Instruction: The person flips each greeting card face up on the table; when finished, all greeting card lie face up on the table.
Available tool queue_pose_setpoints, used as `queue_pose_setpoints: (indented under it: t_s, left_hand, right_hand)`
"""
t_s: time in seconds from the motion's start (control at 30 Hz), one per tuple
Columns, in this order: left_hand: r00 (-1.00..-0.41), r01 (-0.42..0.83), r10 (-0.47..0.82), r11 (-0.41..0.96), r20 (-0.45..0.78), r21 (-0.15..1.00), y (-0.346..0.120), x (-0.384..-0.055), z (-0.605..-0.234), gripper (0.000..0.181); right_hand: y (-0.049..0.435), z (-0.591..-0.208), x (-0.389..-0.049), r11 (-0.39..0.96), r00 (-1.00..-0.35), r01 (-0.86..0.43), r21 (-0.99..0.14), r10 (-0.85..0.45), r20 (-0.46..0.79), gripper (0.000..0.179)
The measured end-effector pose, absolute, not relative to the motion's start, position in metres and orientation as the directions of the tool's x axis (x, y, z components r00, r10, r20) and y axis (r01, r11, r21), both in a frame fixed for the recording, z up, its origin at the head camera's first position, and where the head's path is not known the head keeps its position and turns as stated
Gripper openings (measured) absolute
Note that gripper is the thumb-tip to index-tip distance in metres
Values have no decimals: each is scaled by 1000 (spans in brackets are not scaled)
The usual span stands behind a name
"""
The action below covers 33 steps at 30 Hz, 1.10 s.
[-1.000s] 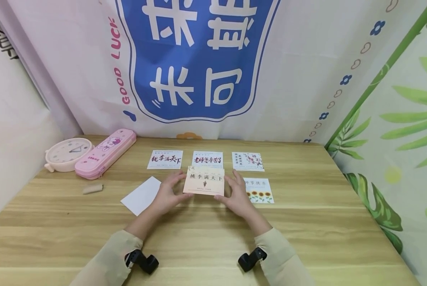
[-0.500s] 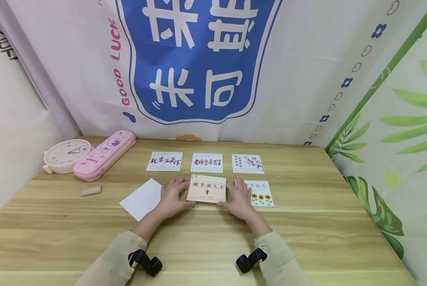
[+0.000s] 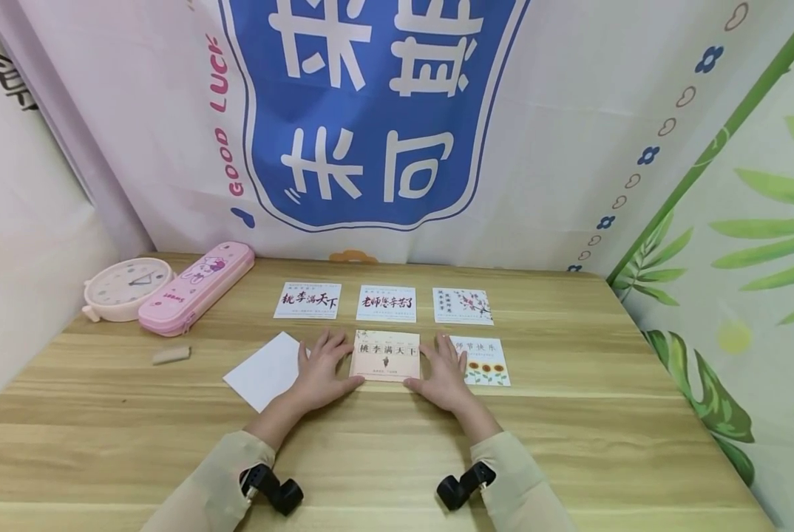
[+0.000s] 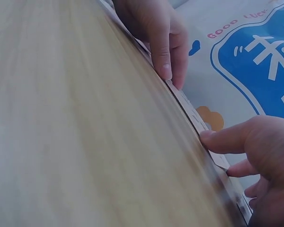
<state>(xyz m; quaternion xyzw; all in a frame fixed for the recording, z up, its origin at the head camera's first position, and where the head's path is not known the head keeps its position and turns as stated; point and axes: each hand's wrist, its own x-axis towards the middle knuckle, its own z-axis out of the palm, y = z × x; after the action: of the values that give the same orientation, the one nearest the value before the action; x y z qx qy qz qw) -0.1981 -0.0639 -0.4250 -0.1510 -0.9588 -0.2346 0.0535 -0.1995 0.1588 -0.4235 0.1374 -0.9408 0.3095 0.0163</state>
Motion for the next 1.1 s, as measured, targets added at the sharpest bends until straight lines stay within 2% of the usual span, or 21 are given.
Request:
queue_pose_setpoints:
  t_s: [1.1]
  left_hand:
    - [-941, 336, 280, 842, 190, 422, -68, -197, -426, 56]
  right_hand:
    - [159, -424, -201, 763, -969, -234, -602, -232, 83, 63]
